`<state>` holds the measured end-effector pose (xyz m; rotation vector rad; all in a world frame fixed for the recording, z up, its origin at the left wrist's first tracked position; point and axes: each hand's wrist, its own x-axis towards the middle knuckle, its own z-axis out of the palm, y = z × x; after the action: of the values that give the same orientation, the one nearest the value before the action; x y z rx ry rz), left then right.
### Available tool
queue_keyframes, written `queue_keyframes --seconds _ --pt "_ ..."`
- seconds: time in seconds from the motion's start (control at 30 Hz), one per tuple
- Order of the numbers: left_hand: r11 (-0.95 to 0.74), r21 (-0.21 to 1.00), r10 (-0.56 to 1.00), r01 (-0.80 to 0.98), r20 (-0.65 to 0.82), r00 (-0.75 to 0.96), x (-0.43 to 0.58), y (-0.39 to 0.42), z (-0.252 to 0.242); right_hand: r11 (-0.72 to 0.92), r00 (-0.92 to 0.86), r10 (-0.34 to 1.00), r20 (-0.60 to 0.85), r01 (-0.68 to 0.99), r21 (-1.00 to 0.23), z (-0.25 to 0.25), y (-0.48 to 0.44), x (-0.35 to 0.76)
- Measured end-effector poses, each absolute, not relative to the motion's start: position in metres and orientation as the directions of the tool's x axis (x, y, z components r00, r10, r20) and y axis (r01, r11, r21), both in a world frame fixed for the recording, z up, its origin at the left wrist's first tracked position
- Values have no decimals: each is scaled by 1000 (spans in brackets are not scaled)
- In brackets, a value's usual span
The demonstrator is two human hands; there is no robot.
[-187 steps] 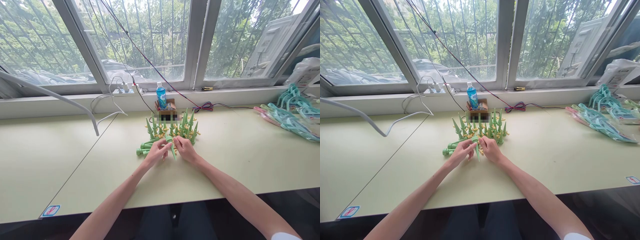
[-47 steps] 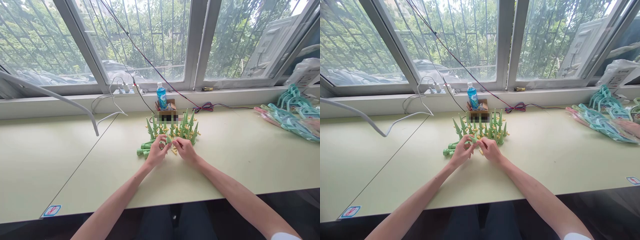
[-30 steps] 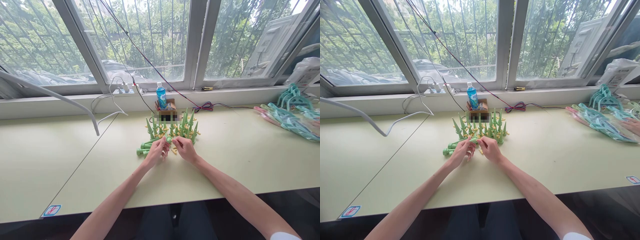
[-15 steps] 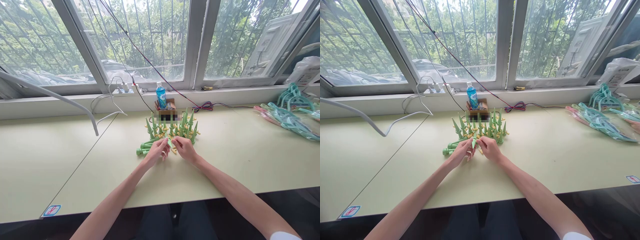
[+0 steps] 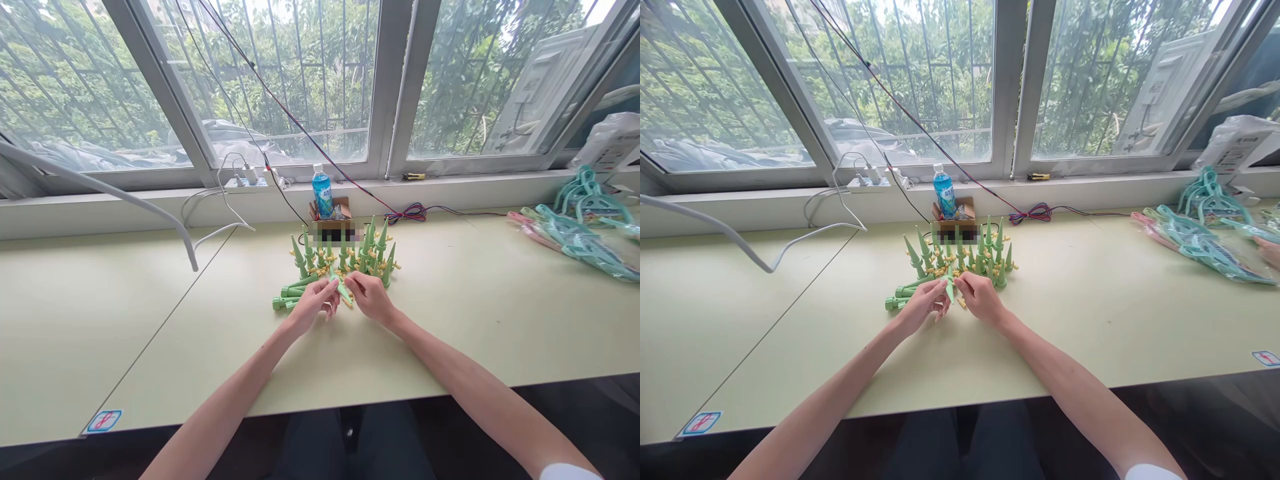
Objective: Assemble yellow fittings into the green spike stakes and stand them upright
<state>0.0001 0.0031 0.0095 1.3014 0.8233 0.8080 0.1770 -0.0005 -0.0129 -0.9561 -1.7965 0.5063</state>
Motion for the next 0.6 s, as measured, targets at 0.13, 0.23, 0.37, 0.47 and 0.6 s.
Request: queue_keyframes --seconds 0.13,0.23,0.37,0.47,0.6 --pt "78 995 870 -57 -40 491 0 3 10 602 -191 794 577 376 -704 -13 0 178" --pt "68 996 876 -60 -31 481 0 3 10 603 -196 794 576 378 -703 -14 0 178" --pt "60 997 884 -58 -26 466 1 2 11 599 -204 798 568 380 -705 -14 0 178" --pt "46 998 889 -51 -18 457 1 2 11 596 -209 801 562 382 -706 -14 0 178" --pt "25 999 890 -40 -4 456 1 1 12 601 -213 796 566 381 -703 -15 1 178"
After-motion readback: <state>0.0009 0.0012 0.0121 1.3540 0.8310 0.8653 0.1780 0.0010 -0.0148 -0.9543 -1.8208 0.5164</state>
